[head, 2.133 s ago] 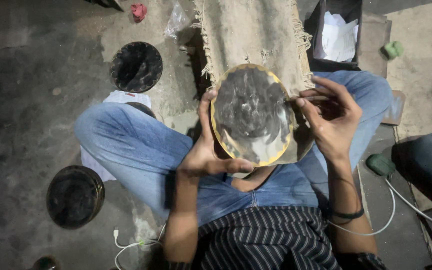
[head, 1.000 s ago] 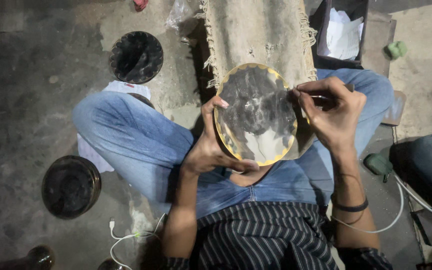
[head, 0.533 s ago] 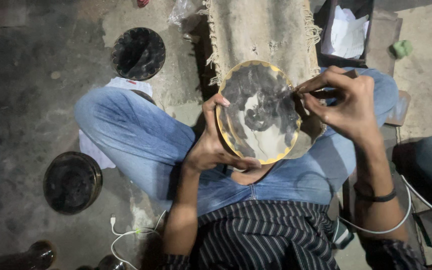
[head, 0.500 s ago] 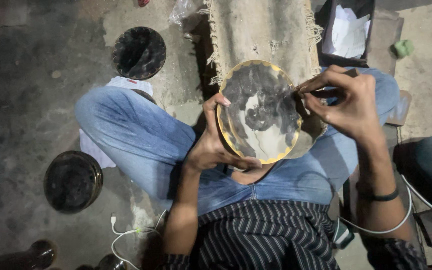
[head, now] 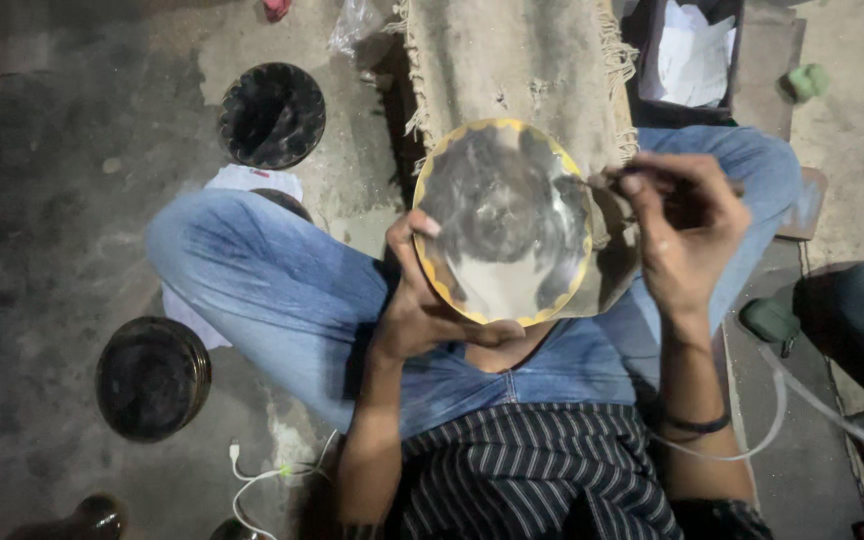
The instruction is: The person sits cross-legged on the floor with a brass-rimmed metal plate resting on a cloth pad on their lap. They hold a small hand engraving tool and repeatedly work along the plate's scalloped rim, rotating the plate to reach new sections, then lift the plate up at the end.
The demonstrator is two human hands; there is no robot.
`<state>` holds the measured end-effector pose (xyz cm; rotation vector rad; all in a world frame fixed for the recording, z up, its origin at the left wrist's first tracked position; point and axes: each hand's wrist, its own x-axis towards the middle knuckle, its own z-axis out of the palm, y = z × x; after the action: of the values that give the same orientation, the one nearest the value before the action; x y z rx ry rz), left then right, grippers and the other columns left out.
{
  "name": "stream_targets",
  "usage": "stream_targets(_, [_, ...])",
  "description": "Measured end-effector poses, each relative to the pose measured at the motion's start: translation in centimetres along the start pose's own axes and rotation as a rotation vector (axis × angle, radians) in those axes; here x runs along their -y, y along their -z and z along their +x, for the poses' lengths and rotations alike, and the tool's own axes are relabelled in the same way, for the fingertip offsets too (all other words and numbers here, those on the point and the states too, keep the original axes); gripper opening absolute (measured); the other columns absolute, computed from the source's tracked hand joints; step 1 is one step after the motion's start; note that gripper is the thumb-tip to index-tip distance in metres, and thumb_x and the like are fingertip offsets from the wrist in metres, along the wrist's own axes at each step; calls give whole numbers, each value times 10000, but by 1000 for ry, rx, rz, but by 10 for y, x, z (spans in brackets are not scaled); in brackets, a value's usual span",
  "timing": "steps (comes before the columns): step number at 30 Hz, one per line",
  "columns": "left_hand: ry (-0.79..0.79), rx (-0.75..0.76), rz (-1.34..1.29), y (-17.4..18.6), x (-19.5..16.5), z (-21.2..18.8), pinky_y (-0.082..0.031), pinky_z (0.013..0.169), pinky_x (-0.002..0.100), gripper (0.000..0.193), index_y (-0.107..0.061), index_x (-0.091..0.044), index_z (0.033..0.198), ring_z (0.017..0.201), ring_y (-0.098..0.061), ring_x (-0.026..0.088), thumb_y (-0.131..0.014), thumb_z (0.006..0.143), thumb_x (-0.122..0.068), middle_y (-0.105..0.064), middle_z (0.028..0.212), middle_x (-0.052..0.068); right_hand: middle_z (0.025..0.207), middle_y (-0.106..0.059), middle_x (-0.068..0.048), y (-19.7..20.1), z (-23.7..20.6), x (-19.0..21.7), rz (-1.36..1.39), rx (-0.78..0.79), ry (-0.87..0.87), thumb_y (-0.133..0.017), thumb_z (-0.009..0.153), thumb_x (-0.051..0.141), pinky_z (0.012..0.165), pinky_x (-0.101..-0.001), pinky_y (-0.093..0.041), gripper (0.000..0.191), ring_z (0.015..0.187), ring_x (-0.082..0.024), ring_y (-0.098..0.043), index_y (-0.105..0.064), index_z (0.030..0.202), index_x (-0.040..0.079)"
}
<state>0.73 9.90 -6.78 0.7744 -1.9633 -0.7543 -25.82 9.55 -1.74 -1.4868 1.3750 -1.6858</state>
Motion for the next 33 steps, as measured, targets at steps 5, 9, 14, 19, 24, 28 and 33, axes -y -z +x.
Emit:
stream_targets(5, [26,-12,25,-7,-2,-3,-475,1188,353,1245,-180,-82,1489,1424,-385,267,-961,615,-503,-244,1378,110,1050,-746,-98,-7,-7,-7,-45,1,-76,-777,1028,-18,872,-230,-591,152,974,-133,-732,-690,1144,-63])
stream_targets(9, [104,-20,-125,-11,-6,-4,-513,1191,364,1314,-85,-24,1507,1438,-430,256,-958,656,-513,-257,1399,110,1101,-752,-102,-11,-5,-7,-116,-4,-16,-779,1031,-6,922,-244,-604,206,1019,-138,-743,-688,1207,-63])
stream_targets(14, [122,-17,-156,-11,-6,-4,-548,1181,383,1305,-101,-30,1491,1415,-473,273,-979,629,-465,-262,1390,122,1068,-751,-96,-14,-2,-5,-118,-23,-49,-783,1028,11,893,-235,-598,177,985,-123,-731,-708,1171,-63])
stream_targets(19, [141,-22,-249,-8,-8,-3,-521,1189,384,1223,-112,-50,1441,1331,-559,271,-980,683,-461,-367,1415,143,987,-750,-86,-14,1,0,-213,4,-10,-798,1016,18,835,-224,-600,98,906,-115,-732,-740,1061,-47])
stream_targets(24, [56,-43,-54,-6,-10,-1,-515,1125,366,1292,-112,8,1445,1303,-571,270,-976,618,-479,-360,1405,158,922,-744,-89,2,14,11,-413,167,108,-835,950,-7,750,-244,-554,96,765,-145,-697,-783,1029,-19])
stream_targets(28, [64,-44,-101,-5,-9,-1,-534,1123,341,1281,-106,8,1466,1328,-561,237,-961,659,-501,-328,1421,144,978,-752,-77,10,27,15,-358,297,92,-798,934,-3,780,-232,-611,103,849,-126,-753,-759,1030,-3])
stream_targets(33, [38,-6,-25,-8,-3,-5,-488,1147,370,1274,-144,3,1490,1358,-494,248,-970,644,-470,-281,1400,113,952,-747,-80,17,41,16,-385,431,168,-783,875,-34,756,-242,-609,160,844,-149,-760,-768,1031,-2])
